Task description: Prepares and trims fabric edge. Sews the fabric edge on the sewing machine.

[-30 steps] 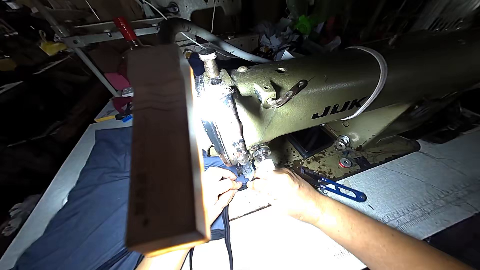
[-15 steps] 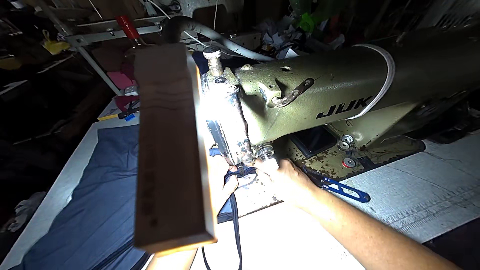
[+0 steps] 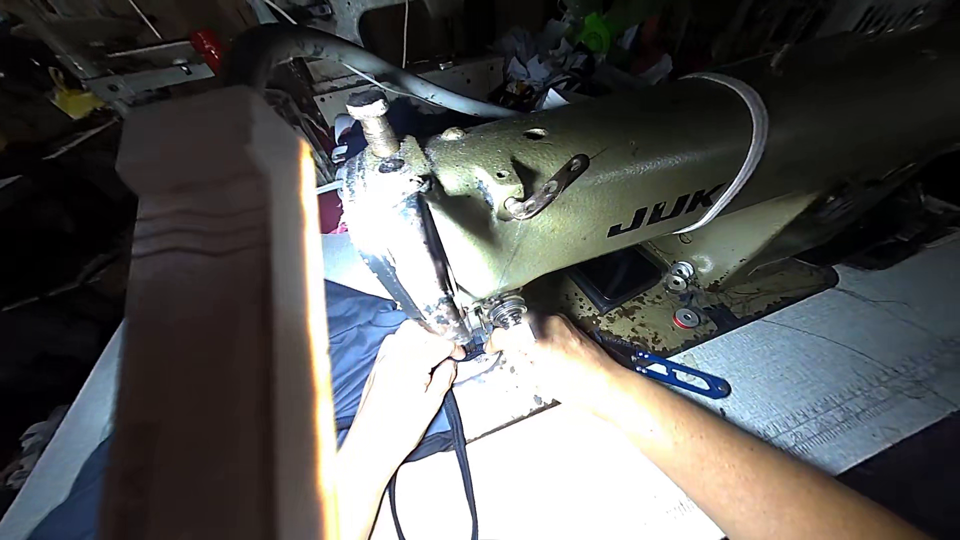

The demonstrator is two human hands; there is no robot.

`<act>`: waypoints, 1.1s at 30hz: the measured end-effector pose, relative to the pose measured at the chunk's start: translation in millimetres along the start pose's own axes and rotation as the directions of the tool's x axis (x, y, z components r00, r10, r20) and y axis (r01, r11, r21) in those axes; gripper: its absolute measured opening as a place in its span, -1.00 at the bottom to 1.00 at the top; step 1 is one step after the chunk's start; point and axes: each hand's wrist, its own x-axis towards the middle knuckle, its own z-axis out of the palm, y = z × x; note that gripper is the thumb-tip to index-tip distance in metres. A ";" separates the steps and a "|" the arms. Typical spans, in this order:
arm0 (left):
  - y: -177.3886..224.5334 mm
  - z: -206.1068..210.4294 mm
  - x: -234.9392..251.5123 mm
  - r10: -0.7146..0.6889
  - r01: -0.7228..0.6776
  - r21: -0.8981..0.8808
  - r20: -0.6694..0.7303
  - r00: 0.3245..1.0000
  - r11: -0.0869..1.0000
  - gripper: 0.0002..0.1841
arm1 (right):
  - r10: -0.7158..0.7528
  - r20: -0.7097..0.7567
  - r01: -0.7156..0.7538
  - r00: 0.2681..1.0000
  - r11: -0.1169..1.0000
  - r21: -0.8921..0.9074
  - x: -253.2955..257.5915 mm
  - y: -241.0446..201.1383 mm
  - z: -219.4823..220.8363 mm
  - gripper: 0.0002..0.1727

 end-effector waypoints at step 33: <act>-3.9 -11.7 6.3 -0.003 -0.008 -0.164 -0.065 0.998 0.986 -0.78 | 0.223 0.035 -0.214 0.974 0.961 -0.174 -8.5 -11.8 -40.6 -0.81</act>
